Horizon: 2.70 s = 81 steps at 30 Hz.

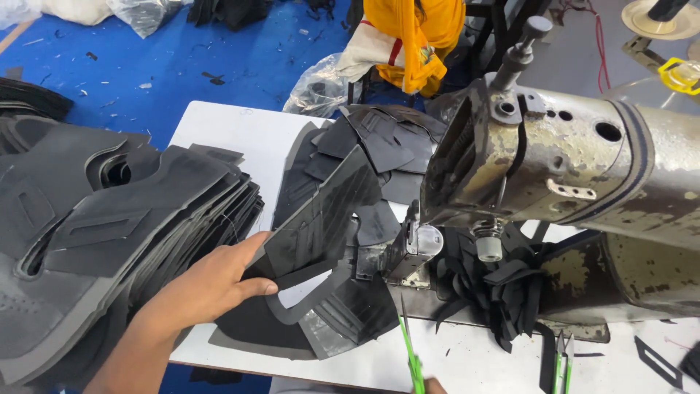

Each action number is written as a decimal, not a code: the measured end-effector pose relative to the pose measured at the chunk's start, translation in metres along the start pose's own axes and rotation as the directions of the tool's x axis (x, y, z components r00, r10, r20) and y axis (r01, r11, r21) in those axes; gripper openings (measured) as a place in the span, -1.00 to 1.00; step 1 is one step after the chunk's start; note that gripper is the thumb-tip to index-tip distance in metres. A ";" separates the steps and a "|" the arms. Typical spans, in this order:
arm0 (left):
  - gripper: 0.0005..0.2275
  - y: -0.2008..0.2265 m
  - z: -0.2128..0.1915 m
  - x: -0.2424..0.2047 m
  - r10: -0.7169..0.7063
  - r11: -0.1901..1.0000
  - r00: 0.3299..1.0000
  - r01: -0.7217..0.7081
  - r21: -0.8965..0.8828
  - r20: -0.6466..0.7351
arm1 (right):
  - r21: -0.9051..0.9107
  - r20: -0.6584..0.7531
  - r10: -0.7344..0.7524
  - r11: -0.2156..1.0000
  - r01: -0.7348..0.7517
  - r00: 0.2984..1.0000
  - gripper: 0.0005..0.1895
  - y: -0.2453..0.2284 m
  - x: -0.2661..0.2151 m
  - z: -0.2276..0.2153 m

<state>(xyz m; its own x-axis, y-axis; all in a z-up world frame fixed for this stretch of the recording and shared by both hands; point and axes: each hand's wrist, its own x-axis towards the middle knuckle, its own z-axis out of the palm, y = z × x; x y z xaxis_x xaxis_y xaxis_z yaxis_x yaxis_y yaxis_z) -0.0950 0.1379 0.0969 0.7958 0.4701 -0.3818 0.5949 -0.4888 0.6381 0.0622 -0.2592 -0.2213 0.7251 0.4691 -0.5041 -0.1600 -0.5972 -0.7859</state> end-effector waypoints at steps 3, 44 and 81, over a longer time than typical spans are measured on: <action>-0.38 0.000 0.001 -0.002 0.081 0.993 0.997 -0.081 -0.080 -0.006 | -0.163 0.093 -0.147 0.973 0.160 0.985 -0.25 -0.093 -0.008 -0.026; -0.59 0.109 0.136 0.103 0.364 0.646 0.742 -0.636 -0.421 -0.563 | -0.442 -0.047 -0.597 0.731 0.519 0.801 -0.71 -0.215 -0.007 -0.061; -0.89 0.104 0.141 0.085 0.578 0.708 0.447 -0.690 0.148 -0.683 | -0.047 -0.250 -0.519 0.850 0.525 0.817 -0.86 -0.332 0.006 -0.063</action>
<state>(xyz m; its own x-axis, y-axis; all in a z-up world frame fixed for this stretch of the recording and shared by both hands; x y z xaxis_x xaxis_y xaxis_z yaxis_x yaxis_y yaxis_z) 0.0506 0.0239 0.0363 0.6220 0.4295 0.6547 -0.1112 -0.7792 0.6169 0.1614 -0.0988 0.0595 0.8432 0.5308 0.0852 0.2762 -0.2918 -0.9158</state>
